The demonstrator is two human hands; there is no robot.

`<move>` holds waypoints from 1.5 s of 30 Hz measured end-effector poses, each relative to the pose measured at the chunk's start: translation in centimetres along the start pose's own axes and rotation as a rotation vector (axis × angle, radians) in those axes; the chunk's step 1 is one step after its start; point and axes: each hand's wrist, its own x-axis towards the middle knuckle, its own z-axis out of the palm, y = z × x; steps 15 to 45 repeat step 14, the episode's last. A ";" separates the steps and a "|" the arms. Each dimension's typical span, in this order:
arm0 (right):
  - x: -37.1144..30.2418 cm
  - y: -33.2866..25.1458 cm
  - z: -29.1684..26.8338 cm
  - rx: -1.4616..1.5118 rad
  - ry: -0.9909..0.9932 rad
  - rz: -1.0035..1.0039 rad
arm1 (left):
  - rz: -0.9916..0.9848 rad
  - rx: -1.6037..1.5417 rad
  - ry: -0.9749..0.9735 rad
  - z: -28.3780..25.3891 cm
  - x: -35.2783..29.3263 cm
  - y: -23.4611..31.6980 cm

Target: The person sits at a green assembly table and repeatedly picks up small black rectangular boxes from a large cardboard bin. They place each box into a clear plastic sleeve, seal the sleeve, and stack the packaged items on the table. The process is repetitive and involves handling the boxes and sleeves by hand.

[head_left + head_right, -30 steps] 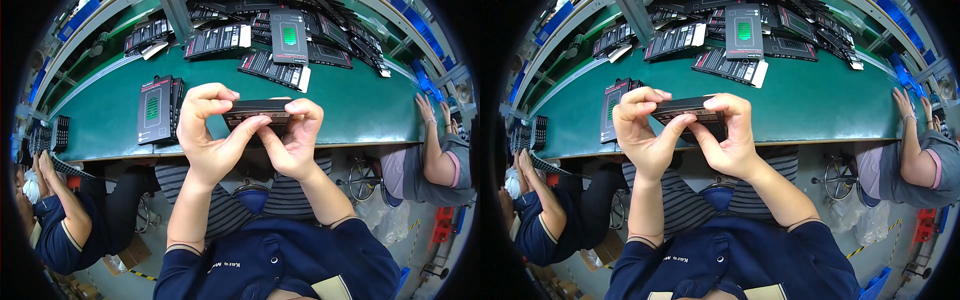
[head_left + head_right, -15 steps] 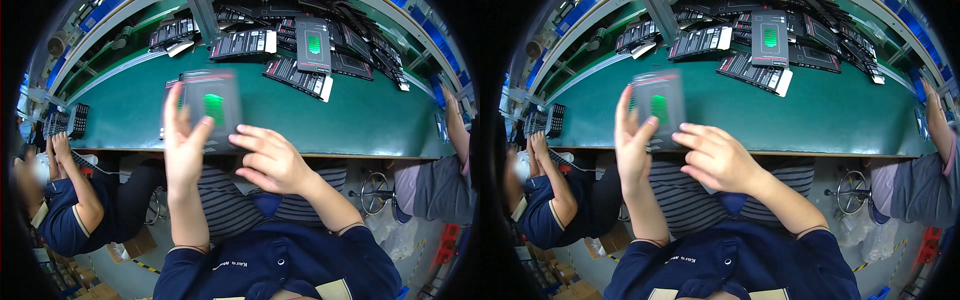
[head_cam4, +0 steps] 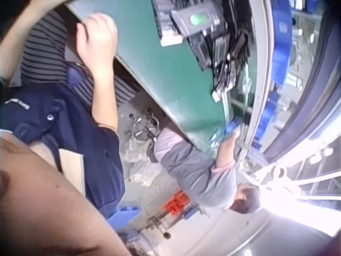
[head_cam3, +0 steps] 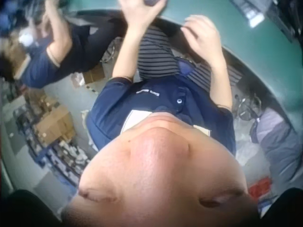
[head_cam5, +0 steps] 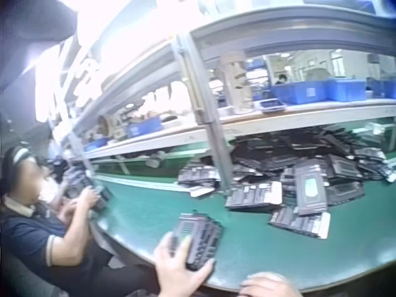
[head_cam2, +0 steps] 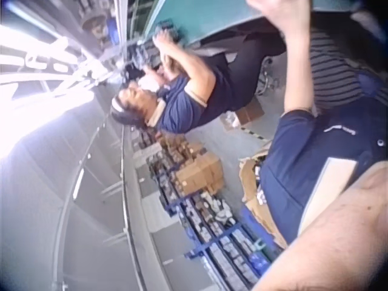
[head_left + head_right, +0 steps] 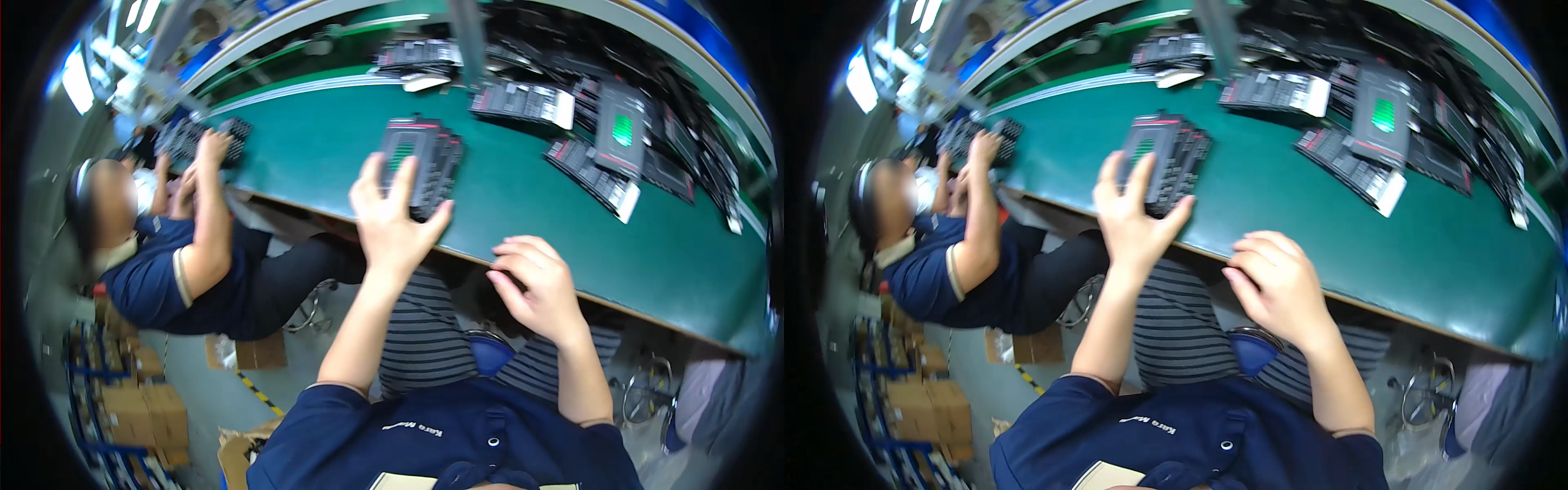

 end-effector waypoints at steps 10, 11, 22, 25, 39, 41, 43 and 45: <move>0.0 -0.4 0.5 -0.024 0.018 0.001 | -0.109 0.035 0.011 1.2 2.8 -6.4; 0.0 -0.3 0.4 -0.032 0.022 -0.003 | -0.141 0.061 -0.018 1.3 3.6 -8.0; 0.0 -0.4 0.3 -0.030 0.011 0.001 | -0.188 0.138 -0.049 1.7 5.2 -13.8; 0.0 -0.4 0.3 -0.030 0.011 0.001 | -0.188 0.138 -0.049 1.7 5.2 -13.8; 0.0 -0.4 0.3 -0.030 0.011 0.001 | -0.188 0.138 -0.049 1.7 5.2 -13.8; 0.0 -0.4 0.3 -0.030 0.011 0.001 | -0.188 0.138 -0.049 1.7 5.2 -13.8; 0.0 -0.4 0.3 -0.030 0.011 0.001 | -0.188 0.138 -0.049 1.7 5.2 -13.8; 0.0 -0.4 0.3 -0.030 0.011 0.001 | -0.188 0.138 -0.049 1.7 5.2 -13.8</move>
